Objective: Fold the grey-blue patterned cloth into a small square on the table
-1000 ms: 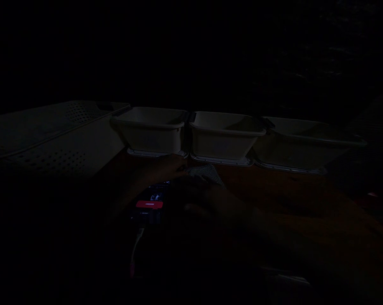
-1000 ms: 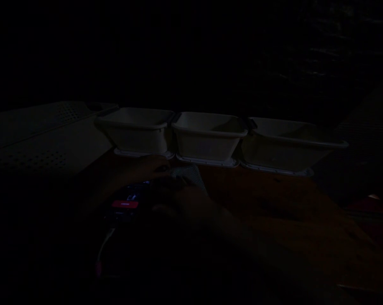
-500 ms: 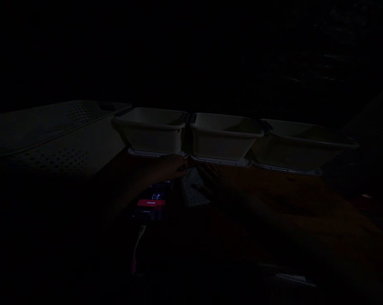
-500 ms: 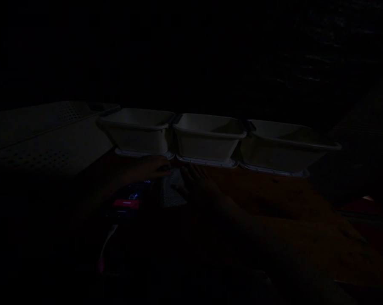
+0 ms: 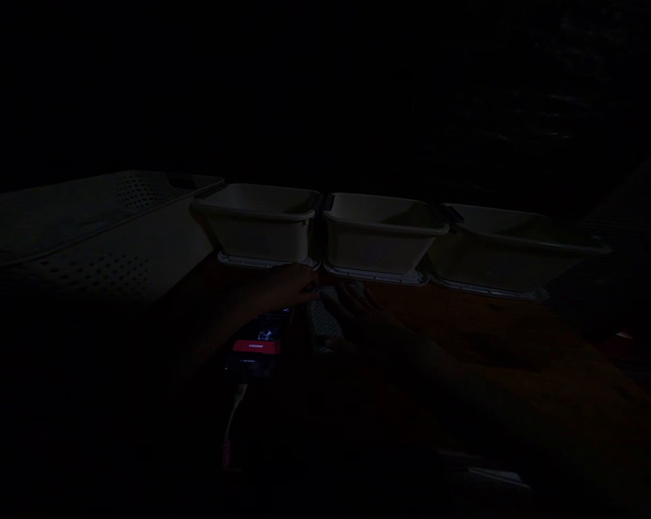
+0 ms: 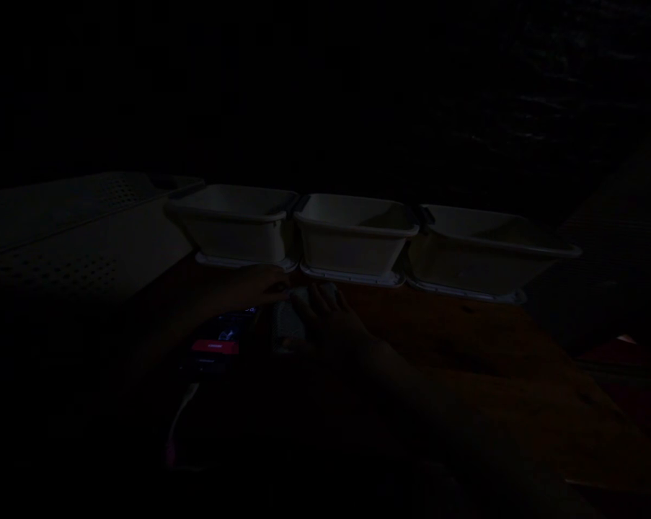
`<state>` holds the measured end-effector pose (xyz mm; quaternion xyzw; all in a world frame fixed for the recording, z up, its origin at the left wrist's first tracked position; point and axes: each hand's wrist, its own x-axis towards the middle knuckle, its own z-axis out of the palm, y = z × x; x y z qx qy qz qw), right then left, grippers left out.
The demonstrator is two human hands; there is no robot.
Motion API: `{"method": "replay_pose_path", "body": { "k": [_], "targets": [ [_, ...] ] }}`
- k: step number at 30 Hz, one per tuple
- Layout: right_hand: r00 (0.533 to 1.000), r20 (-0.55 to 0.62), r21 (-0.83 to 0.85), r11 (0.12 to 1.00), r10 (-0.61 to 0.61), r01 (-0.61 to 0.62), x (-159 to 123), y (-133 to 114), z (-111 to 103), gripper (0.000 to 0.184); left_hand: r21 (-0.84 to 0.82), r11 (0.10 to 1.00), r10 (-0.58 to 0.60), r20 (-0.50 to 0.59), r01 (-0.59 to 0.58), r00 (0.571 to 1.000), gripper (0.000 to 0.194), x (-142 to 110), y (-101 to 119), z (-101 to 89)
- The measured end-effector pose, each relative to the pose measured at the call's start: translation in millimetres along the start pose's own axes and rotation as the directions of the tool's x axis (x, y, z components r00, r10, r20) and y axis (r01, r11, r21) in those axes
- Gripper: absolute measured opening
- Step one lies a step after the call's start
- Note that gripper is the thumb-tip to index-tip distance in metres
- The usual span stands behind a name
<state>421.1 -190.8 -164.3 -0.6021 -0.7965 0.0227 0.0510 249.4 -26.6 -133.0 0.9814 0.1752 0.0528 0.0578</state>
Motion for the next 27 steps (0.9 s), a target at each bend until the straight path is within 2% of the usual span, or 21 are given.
{"method": "replay_pose_path", "body": {
  "k": [6, 10, 16, 23, 27],
  "targets": [
    [1.000, 0.014, -0.003, 1.000, -0.023, 0.023, 0, -1, -1, 0.093, 0.022, 1.000, 0.015, -0.006, -0.015, 1.000, 0.025, 1, -1, 1.4],
    [0.999, 0.011, 0.023, 0.999, -0.036, 0.036, -3, -8, -5, 0.089, 0.003, 1.000, 0.017, -0.004, -0.017, 1.000, 0.024, -1, -1, 0.7],
    [0.996, 0.067, 0.067, 0.996, -0.056, 0.051, -6, -26, -16, 0.087, 0.004, 1.000, 0.013, -0.010, -0.013, 1.000, 0.022, -1, -2, 0.7],
    [0.989, 0.132, 0.116, 0.992, -0.072, 0.056, -9, -33, -21, 0.085, -0.007, 1.000, 0.022, -0.011, -0.022, 1.000, 0.024, 0, -5, 3.7],
    [0.974, 0.160, 0.206, 0.971, -0.159, 0.125, -11, -35, -28, 0.084, -0.021, 1.000, 0.021, -0.009, -0.022, 1.000, 0.024, 0, -6, 3.6]
  ]
}}
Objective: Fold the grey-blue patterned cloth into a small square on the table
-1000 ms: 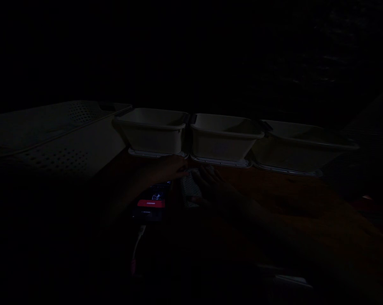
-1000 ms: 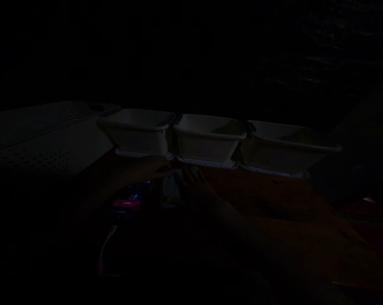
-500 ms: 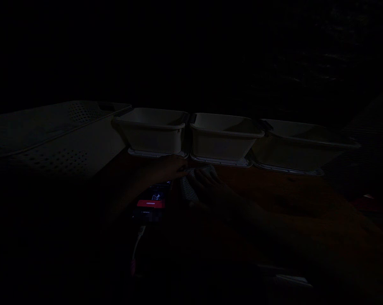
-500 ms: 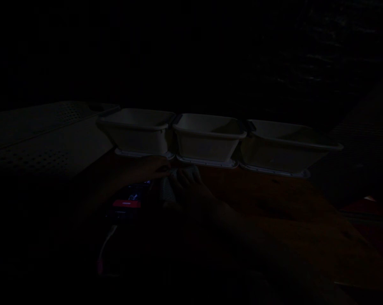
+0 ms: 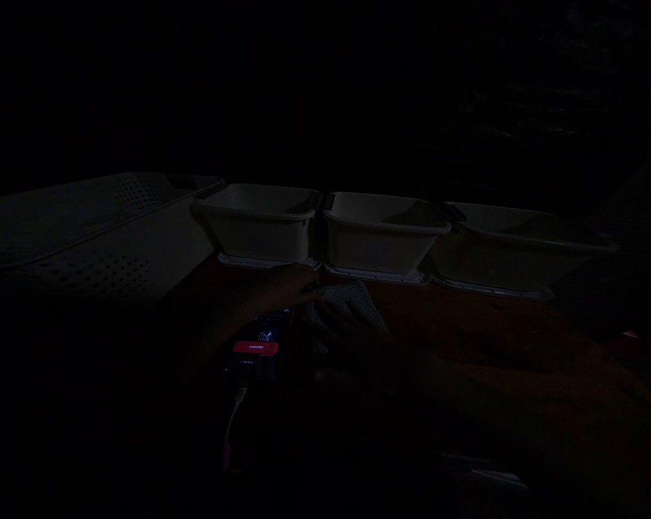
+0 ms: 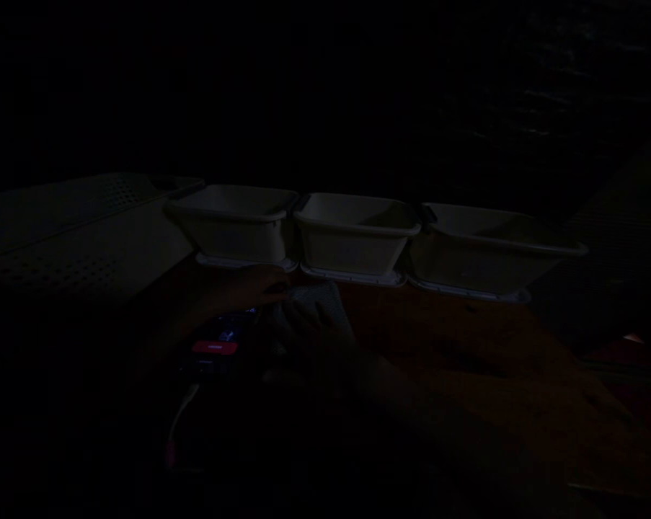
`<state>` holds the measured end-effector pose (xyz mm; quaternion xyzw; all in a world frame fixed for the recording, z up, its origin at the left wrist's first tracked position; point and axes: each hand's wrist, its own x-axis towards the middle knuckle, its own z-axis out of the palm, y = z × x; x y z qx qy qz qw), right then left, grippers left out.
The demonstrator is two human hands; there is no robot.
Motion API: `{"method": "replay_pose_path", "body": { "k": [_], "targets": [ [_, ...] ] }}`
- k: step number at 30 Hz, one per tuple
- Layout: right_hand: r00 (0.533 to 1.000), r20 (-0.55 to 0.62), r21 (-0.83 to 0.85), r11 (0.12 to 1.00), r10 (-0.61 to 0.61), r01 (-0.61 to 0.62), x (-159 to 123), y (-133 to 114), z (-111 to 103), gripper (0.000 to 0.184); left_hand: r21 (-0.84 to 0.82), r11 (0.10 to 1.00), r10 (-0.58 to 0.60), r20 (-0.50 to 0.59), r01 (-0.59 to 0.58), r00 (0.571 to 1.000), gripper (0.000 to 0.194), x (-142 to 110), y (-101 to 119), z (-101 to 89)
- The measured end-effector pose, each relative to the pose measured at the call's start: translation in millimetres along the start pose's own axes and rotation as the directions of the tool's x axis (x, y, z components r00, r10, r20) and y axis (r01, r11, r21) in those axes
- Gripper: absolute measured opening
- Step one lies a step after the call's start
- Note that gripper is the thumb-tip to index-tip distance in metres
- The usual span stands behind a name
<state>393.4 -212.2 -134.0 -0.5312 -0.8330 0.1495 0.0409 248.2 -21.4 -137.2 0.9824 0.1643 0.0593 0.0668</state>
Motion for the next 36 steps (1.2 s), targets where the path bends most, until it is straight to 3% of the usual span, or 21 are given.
{"method": "replay_pose_path", "body": {
  "k": [4, 6, 9, 11, 13, 18, 24, 36],
  "targets": [
    [0.973, -0.053, 0.108, 0.967, -0.226, 0.230, -6, -4, -12, 0.061, 0.001, 1.000, -0.005, 0.003, 0.005, 1.000, 0.024, 0, 1, -1.3],
    [0.955, -0.126, 0.176, 0.941, -0.270, 0.289, -9, -4, -19, 0.051, -0.005, 1.000, -0.020, 0.013, 0.020, 1.000, 0.023, -1, 2, -2.2],
    [0.953, -0.288, 0.213, 0.965, -0.091, 0.156, -11, 7, -25, 0.045, -0.072, 0.997, -0.015, 0.016, 0.016, 1.000, 0.019, -3, 2, -3.5],
    [0.912, -0.408, 0.173, 0.984, 0.047, 0.027, -9, 22, -23, 0.043, -0.111, 0.994, 0.013, 0.012, -0.012, 1.000, 0.021, -4, 4, -4.2],
    [0.882, -0.463, 0.101, 0.994, 0.087, -0.045, -5, 40, -16, 0.045, -0.099, 0.995, 0.015, 0.008, -0.014, 1.000, 0.020, -4, 5, -4.8],
    [0.893, -0.436, -0.001, 0.993, 0.108, -0.121, 5, 62, 5, 0.054, -0.012, 0.999, -0.032, 0.013, 0.032, 0.999, 0.021, -2, 9, -5.9],
    [0.949, -0.298, -0.127, 0.981, 0.105, -0.148, 9, 49, 15, 0.063, 0.004, 1.000, -0.023, 0.019, 0.023, 1.000, 0.022, -2, 12, -8.0],
    [0.953, -0.261, -0.113, 0.976, 0.153, -0.187, 11, 54, 22, 0.080, 0.012, 1.000, -0.011, 0.011, 0.010, 1.000, 0.020, -1, 12, -7.4]
  ]
}}
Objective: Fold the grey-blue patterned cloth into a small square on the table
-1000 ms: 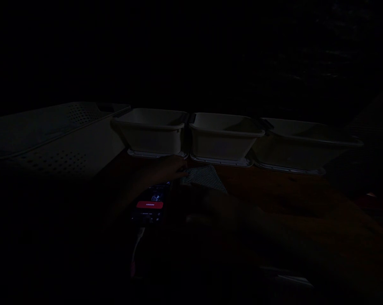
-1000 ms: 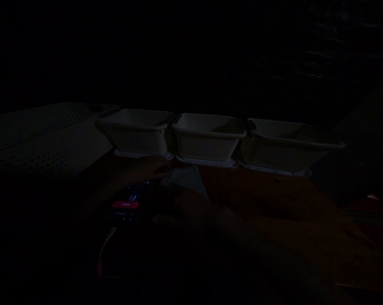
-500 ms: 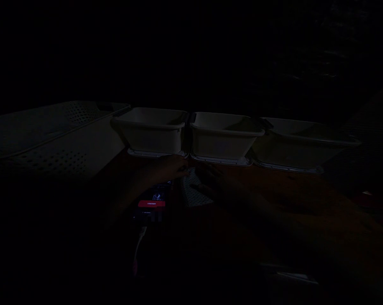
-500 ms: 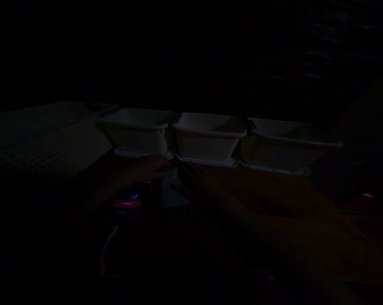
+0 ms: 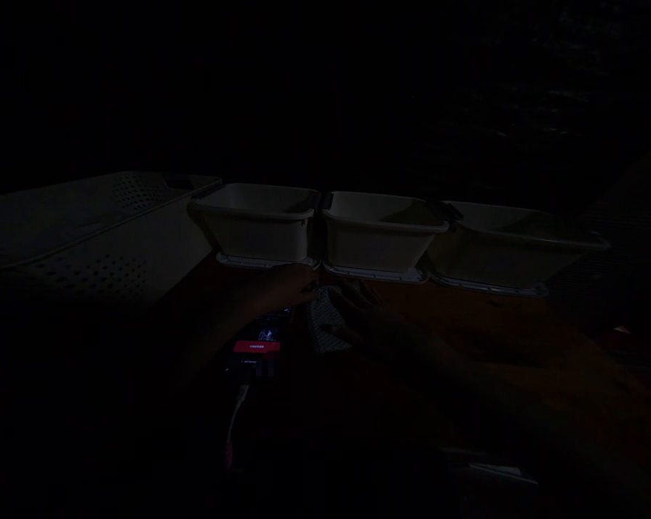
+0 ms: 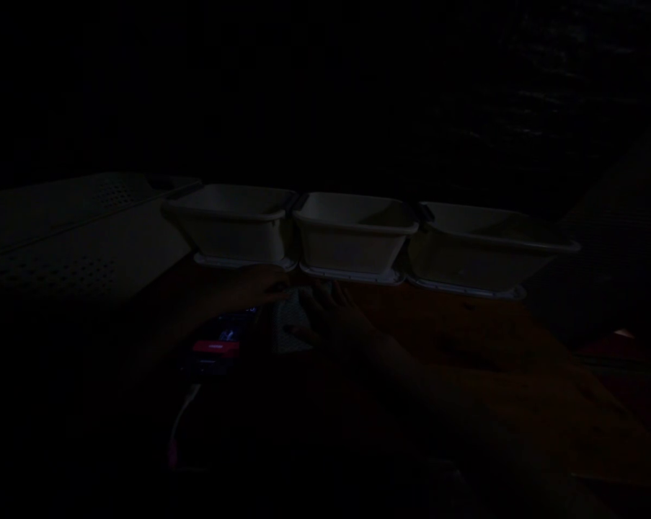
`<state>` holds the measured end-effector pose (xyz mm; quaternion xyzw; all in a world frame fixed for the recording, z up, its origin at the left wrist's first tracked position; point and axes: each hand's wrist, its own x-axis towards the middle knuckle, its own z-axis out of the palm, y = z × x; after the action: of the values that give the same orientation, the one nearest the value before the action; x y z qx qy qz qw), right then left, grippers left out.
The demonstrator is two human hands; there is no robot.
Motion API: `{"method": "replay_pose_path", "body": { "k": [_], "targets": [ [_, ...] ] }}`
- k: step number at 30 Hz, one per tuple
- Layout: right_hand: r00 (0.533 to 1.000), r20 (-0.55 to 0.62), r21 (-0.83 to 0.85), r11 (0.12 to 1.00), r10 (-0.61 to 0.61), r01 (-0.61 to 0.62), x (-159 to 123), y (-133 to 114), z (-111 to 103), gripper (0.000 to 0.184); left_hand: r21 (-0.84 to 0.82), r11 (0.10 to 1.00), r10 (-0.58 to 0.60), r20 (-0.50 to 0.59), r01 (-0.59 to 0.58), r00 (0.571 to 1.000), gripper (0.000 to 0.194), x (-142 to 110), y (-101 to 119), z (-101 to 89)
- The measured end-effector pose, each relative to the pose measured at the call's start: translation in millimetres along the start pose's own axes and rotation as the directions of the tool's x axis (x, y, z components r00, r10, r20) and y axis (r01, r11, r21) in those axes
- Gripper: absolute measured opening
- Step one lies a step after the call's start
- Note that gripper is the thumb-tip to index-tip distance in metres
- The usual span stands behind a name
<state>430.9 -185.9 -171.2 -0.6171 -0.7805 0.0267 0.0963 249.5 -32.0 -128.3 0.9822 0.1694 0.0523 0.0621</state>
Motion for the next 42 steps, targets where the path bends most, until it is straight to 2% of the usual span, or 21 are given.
{"method": "replay_pose_path", "body": {
  "k": [9, 17, 21, 24, 27, 30, 33, 42],
  "targets": [
    [1.000, 0.024, -0.001, 1.000, -0.019, 0.019, -2, -8, -6, 0.087, -0.008, 1.000, 0.008, -0.009, -0.008, 1.000, 0.023, 1, -8, 6.1],
    [0.992, 0.074, 0.019, 0.995, -0.099, 0.098, -6, -19, -15, 0.088, 0.005, 1.000, 0.005, -0.013, -0.005, 1.000, 0.022, 0, -5, 4.2],
    [0.982, 0.117, 0.048, 0.989, -0.148, 0.143, -8, -29, -26, 0.085, 0.016, 1.000, -0.003, -0.006, 0.003, 1.000, 0.022, -1, -5, 3.3],
    [0.985, 0.085, 0.132, 0.982, -0.149, 0.137, -9, -32, -33, 0.071, 0.000, 1.000, 0.002, -0.010, -0.002, 1.000, 0.021, -2, -5, 3.3],
    [0.993, -0.062, 0.128, 0.986, -0.100, 0.107, -7, -25, -29, 0.059, -0.011, 1.000, 0.010, -0.023, -0.010, 1.000, 0.021, -2, -4, 3.3],
    [0.990, -0.142, 0.033, 0.999, 0.019, -0.014, -5, -15, -17, 0.063, 0.008, 1.000, 0.000, -0.010, 0.000, 1.000, 0.021, -1, -5, 3.2],
    [0.991, -0.108, -0.013, 0.997, 0.079, -0.081, -4, -9, -7, 0.062, 0.012, 1.000, -0.009, -0.003, 0.009, 1.000, 0.022, -1, -5, 3.3],
    [0.996, -0.053, -0.057, 0.995, 0.074, -0.077, -4, -10, -1, 0.064, -0.003, 1.000, 0.002, -0.013, -0.002, 1.000, 0.024, 0, -9, 6.9]
  ]
}}
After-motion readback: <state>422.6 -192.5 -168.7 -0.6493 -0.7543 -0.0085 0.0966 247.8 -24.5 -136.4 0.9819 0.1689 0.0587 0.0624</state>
